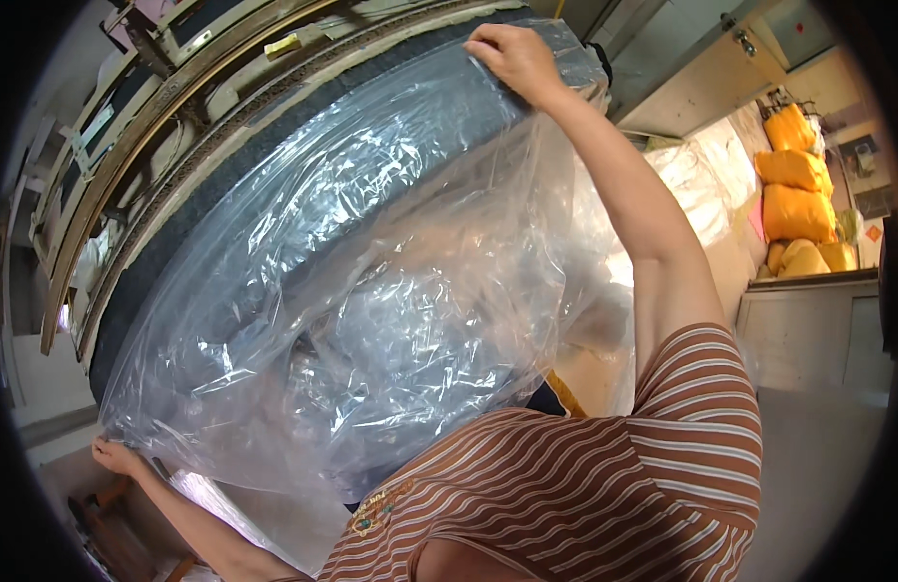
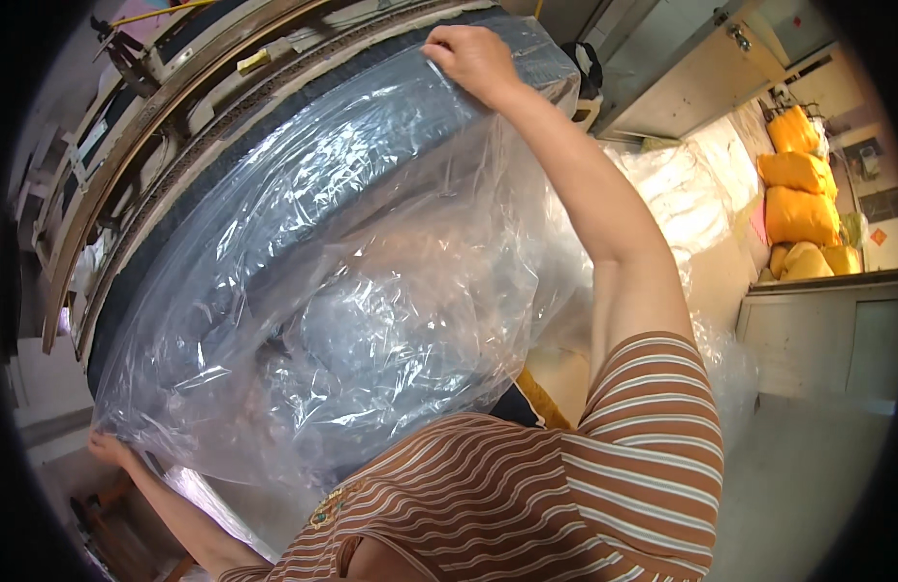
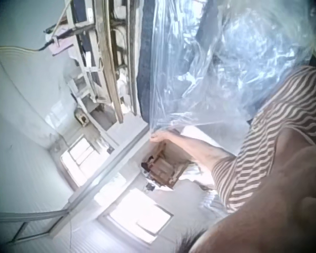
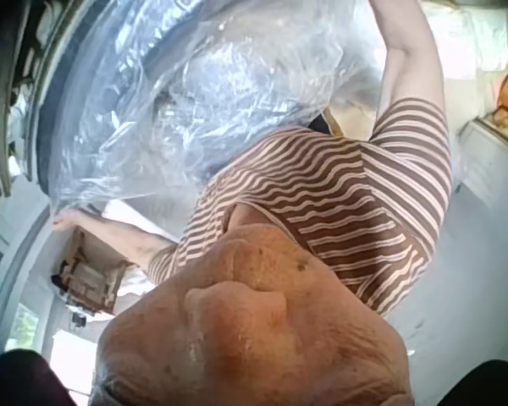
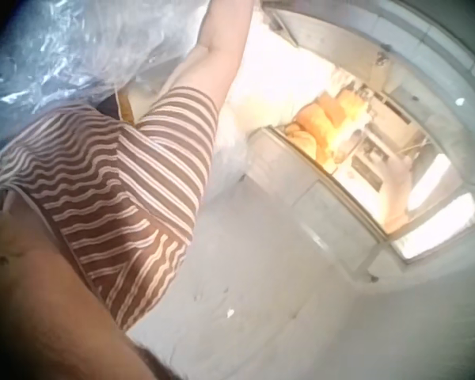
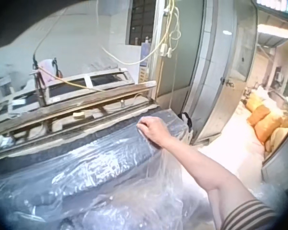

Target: The person wraps a large, curved, dark-colored object, likely a piece of furniture, with a clear plastic sheet. They repeatedly pull, smooth, and tuck the plastic around the object's surface to ensure it is fully covered.

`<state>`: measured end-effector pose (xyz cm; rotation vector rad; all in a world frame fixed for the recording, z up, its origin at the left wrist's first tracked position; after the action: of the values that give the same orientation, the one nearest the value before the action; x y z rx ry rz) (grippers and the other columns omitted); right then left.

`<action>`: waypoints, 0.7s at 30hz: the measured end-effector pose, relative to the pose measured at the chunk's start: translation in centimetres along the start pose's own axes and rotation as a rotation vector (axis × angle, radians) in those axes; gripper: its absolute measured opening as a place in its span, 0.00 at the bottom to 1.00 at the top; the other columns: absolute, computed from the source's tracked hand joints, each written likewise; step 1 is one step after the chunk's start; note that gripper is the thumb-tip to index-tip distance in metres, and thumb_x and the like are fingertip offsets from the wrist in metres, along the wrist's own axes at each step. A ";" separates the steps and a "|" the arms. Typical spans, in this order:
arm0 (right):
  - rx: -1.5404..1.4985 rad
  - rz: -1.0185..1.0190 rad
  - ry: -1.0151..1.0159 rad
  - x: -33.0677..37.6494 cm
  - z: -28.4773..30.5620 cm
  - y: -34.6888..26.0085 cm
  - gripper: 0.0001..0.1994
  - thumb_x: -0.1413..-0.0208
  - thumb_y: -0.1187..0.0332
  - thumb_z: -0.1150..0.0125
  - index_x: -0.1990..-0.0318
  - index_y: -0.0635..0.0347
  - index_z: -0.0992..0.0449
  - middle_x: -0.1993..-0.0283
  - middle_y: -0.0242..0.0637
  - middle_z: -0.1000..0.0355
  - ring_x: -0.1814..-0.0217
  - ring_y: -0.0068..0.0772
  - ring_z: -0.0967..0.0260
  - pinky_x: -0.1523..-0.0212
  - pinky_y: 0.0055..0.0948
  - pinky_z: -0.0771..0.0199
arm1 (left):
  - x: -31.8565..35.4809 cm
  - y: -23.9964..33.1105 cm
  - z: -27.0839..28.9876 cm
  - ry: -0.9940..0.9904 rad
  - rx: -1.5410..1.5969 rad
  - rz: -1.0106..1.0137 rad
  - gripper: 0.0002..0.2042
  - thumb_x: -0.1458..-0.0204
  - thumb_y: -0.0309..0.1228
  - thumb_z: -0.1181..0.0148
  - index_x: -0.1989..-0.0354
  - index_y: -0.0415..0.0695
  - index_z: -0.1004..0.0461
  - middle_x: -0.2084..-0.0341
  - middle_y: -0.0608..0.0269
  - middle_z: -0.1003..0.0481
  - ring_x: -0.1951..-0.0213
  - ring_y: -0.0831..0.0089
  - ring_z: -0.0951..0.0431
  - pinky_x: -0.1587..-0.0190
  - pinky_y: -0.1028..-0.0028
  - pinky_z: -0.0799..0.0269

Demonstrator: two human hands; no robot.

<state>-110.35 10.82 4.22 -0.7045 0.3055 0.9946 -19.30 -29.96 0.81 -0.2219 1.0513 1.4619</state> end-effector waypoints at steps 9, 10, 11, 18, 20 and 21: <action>-0.136 -0.106 -0.233 -0.9 -4.6 1.1 0.12 0.56 0.57 0.36 0.71 0.54 0.23 0.72 0.31 0.26 0.69 0.32 0.29 0.67 0.32 0.32 | 3.0 -1.9 13.0 -0.220 0.460 0.360 0.21 0.41 0.42 0.48 0.47 0.37 0.33 0.51 0.57 0.30 0.50 0.69 0.31 0.47 0.72 0.36; -0.149 -0.096 -0.219 -1.0 -4.6 1.1 0.11 0.56 0.57 0.36 0.71 0.54 0.23 0.72 0.31 0.26 0.69 0.31 0.29 0.67 0.32 0.33 | 3.7 -3.4 14.3 -0.250 0.481 0.402 0.21 0.42 0.41 0.47 0.47 0.38 0.33 0.51 0.57 0.30 0.51 0.70 0.31 0.47 0.73 0.36; -0.160 -0.088 -0.206 -1.0 -4.7 1.0 0.11 0.55 0.58 0.36 0.70 0.54 0.23 0.72 0.31 0.26 0.70 0.30 0.30 0.67 0.31 0.33 | 4.5 -4.5 15.1 -0.281 0.503 0.444 0.21 0.42 0.41 0.47 0.47 0.38 0.33 0.51 0.58 0.30 0.51 0.70 0.31 0.46 0.73 0.36; -0.475 0.055 -0.240 -4.4 -4.9 -0.4 0.11 0.46 0.64 0.40 0.61 0.60 0.25 0.64 0.27 0.31 0.62 0.20 0.36 0.59 0.21 0.36 | 8.2 -6.8 13.4 -0.275 0.560 0.645 0.21 0.44 0.39 0.44 0.44 0.45 0.33 0.50 0.65 0.31 0.49 0.74 0.33 0.47 0.74 0.39; -0.654 -0.128 -0.090 -6.1 -0.2 -1.4 0.07 0.41 0.65 0.48 0.70 0.56 0.32 0.70 0.25 0.34 0.67 0.20 0.39 0.67 0.24 0.38 | 7.0 -1.7 10.9 -0.243 0.688 0.659 0.20 0.42 0.34 0.47 0.41 0.45 0.36 0.46 0.62 0.33 0.44 0.69 0.35 0.44 0.73 0.39; -0.826 -0.098 -0.045 -8.4 1.0 1.3 0.14 0.45 0.63 0.40 0.55 0.62 0.27 0.60 0.30 0.30 0.58 0.21 0.35 0.55 0.21 0.36 | 4.0 -0.2 10.3 -0.238 0.681 0.408 0.18 0.43 0.31 0.49 0.43 0.43 0.35 0.47 0.58 0.33 0.45 0.66 0.34 0.44 0.71 0.38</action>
<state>-115.96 6.43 8.89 -1.4244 -0.2045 1.0325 -15.53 -20.05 3.77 0.6699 1.3785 1.3486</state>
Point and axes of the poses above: each hand's wrist, its own x-axis away from the middle knuckle, its own z-axis out of the back of the hand, y = z × x, the point moved 9 cm from there along -x, towards the middle knuckle
